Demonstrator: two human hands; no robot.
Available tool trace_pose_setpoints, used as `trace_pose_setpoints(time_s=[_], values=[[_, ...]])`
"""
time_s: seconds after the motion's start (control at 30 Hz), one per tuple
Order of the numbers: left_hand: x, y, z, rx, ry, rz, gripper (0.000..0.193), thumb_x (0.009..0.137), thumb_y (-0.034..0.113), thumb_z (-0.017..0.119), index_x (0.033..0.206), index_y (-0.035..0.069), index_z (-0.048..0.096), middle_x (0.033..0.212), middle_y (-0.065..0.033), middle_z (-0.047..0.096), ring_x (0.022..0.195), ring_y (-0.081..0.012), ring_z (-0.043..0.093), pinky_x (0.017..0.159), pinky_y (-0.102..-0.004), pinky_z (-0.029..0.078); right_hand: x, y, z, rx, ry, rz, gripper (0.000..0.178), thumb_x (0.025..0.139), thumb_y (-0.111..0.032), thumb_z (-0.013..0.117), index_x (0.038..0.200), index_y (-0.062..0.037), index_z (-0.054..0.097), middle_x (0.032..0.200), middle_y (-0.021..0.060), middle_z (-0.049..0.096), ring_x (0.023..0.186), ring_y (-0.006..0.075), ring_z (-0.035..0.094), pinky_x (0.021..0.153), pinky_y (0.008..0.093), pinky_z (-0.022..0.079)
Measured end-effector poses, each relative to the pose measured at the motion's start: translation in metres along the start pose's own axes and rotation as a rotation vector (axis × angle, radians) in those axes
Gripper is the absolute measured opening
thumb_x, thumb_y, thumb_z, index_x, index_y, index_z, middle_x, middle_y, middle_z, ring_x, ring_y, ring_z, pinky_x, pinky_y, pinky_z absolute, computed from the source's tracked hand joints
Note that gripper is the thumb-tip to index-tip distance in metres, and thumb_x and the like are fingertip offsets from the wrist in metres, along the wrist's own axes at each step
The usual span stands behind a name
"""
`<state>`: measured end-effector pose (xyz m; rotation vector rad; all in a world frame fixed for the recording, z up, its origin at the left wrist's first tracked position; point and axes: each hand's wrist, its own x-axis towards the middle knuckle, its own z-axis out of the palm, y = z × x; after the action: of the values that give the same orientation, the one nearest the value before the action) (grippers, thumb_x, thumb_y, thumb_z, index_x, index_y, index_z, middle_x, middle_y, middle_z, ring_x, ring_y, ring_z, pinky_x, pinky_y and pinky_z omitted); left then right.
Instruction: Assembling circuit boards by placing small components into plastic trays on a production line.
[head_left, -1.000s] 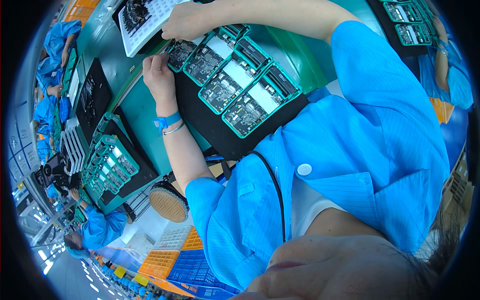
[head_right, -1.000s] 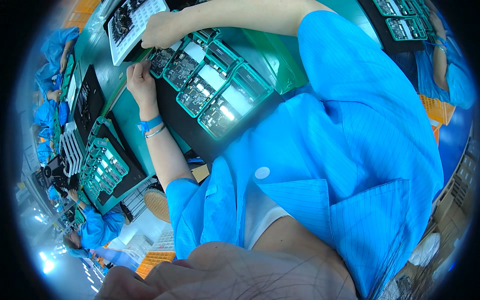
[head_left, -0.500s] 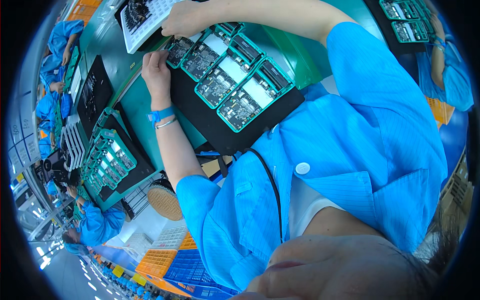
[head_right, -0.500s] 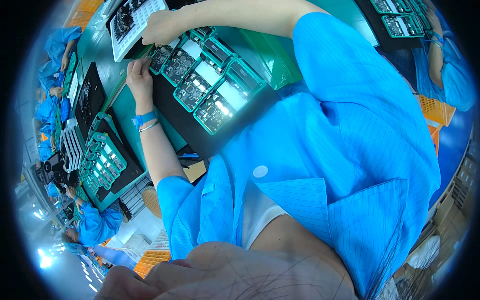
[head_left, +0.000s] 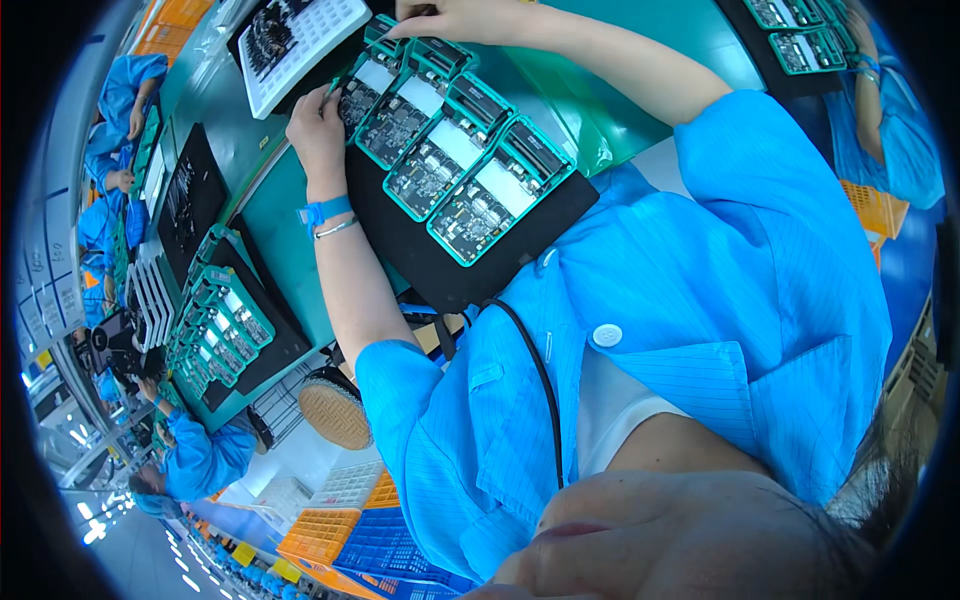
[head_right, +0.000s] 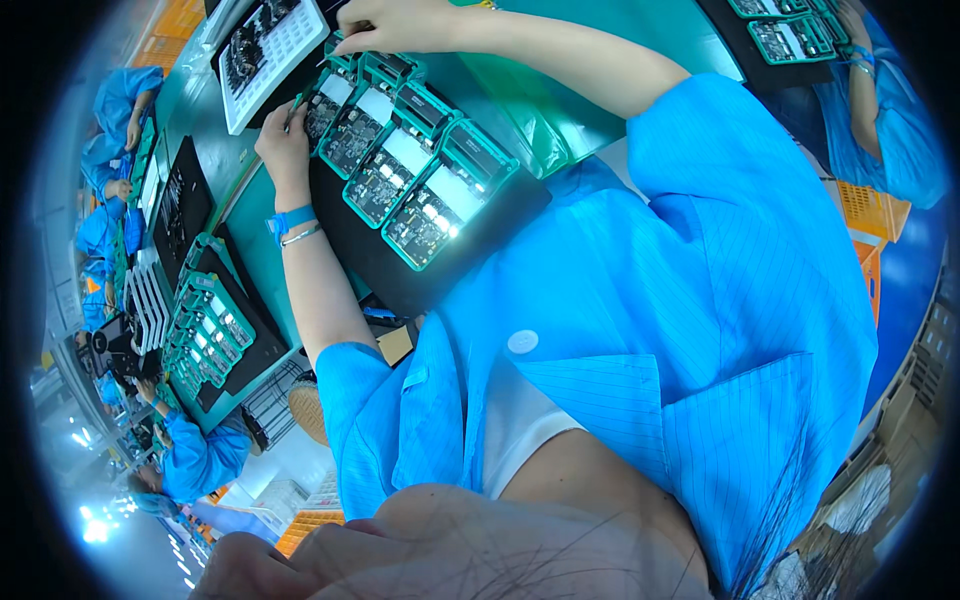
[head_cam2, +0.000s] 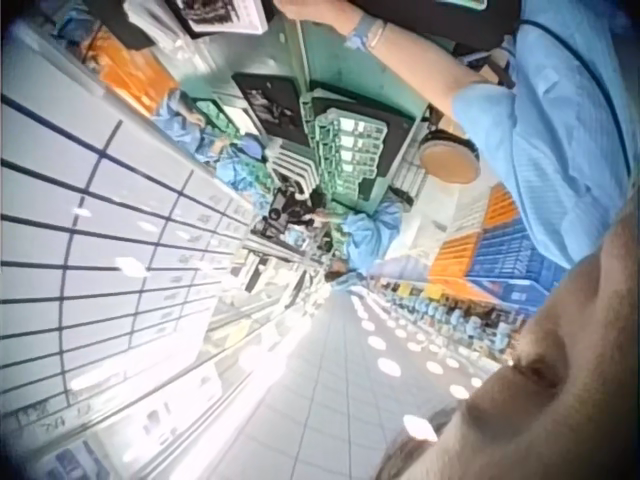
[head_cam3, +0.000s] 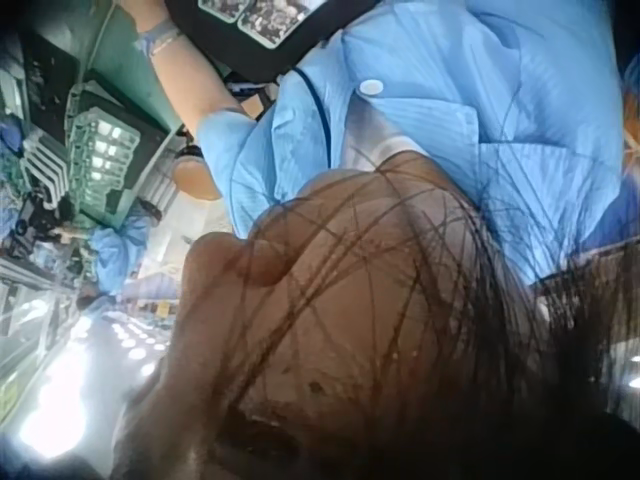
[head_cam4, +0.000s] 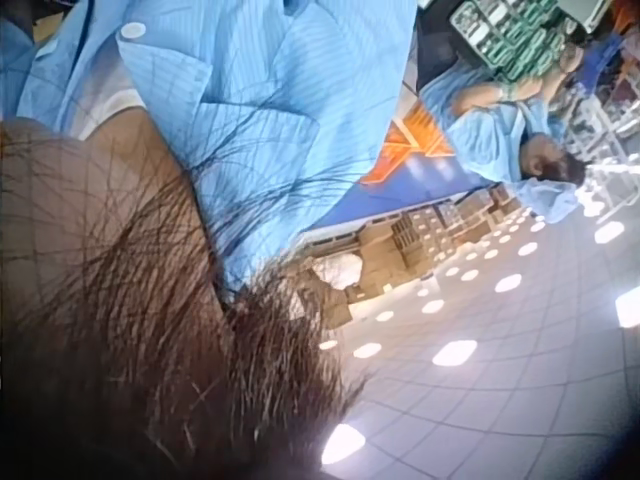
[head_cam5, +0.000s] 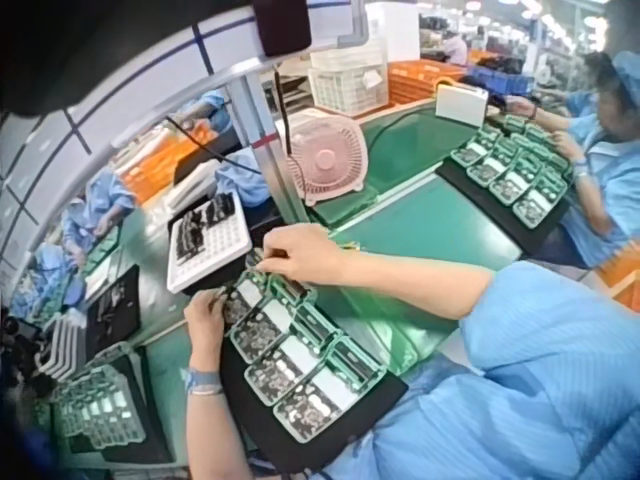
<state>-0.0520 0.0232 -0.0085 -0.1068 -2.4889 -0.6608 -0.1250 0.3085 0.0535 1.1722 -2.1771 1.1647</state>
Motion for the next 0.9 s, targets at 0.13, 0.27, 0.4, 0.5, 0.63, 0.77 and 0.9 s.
trace_pose_setpoints(time_s=[0.13,0.27,0.4,0.5,0.63,0.77,0.9], values=[[-0.001,0.004,0.006,0.038,0.089,0.059,0.012,0.089,0.011,0.072,0.099,0.005,0.075,0.09,-0.0152,0.071,0.084,-0.0359,0.069,0.075,-0.0429,0.055,-0.027,0.016,-0.021,0.06,-0.01,0.138,0.028,0.083,-0.03,0.08,0.079,-0.0054,0.068,0.075,0.0128,0.066,0.069,0.0308,0.065,0.063,0.0408,0.049],[0.002,0.008,0.007,0.083,0.093,0.095,0.008,0.089,0.009,0.071,0.095,0.005,0.074,0.089,-0.0147,0.07,0.084,-0.0358,0.067,0.074,-0.0448,0.054,-0.035,0.016,-0.028,0.122,-0.041,0.225,0.028,0.083,-0.03,0.081,0.081,-0.0043,0.069,0.075,0.012,0.068,0.068,0.0277,0.065,0.063,0.0389,0.049],[0.003,0.001,0.007,0.138,0.086,0.105,0.007,0.087,0.009,0.071,0.093,0.005,0.074,0.089,-0.0149,0.071,0.085,-0.0362,0.067,0.076,-0.0463,0.053,-0.027,-0.001,-0.025,0.107,-0.062,0.16,0.028,0.084,-0.029,0.081,0.081,-0.004,0.069,0.075,0.0122,0.068,0.067,0.025,0.066,0.063,0.0375,0.049],[0.005,-0.011,0.0,0.212,0.032,0.159,0.007,0.086,0.012,0.07,0.089,0.007,0.074,0.088,-0.0141,0.072,0.086,-0.0372,0.067,0.077,-0.0485,0.053,-0.013,-0.023,-0.015,0.27,-0.136,0.177,0.027,0.088,-0.025,0.08,0.08,-0.0017,0.069,0.07,0.0089,0.068,0.063,0.0164,0.063,0.061,0.0326,0.048],[-0.01,0.008,-0.024,0.197,0.058,0.188,0.016,0.085,0.015,0.074,0.099,0.007,0.076,0.096,-0.0145,0.073,0.092,-0.0367,0.066,0.081,-0.0469,0.053,0.022,-0.049,0.026,0.669,-0.315,0.241,0.023,0.089,-0.02,0.079,0.086,0.001,0.071,0.075,0.0033,0.069,0.07,0.0065,0.06,0.061,0.0267,0.047],[-0.071,0.043,-0.091,0.118,0.305,-0.047,0.018,0.087,0.011,0.076,0.104,0.006,0.076,0.099,-0.0146,0.073,0.095,-0.0349,0.068,0.084,-0.043,0.055,0.047,-0.084,0.079,0.817,-0.485,0.297,0.018,0.085,-0.02,0.078,0.088,-0.0017,0.074,0.073,0.0074,0.069,0.067,0.0162,0.065,0.06,0.0327,0.049],[-0.174,0.019,-0.183,0.128,0.691,-0.586,0.018,0.094,0.012,0.073,0.105,-0.002,0.076,0.104,-0.0149,0.076,0.095,-0.0219,0.072,0.084,-0.0342,0.056,0.071,-0.116,0.152,0.814,-0.745,0.506,0.031,0.088,-0.026,0.077,0.105,-0.0007,0.073,0.076,0.0038,0.067,0.055,0.0053,0.041,0.05,0.0268,0.032]])
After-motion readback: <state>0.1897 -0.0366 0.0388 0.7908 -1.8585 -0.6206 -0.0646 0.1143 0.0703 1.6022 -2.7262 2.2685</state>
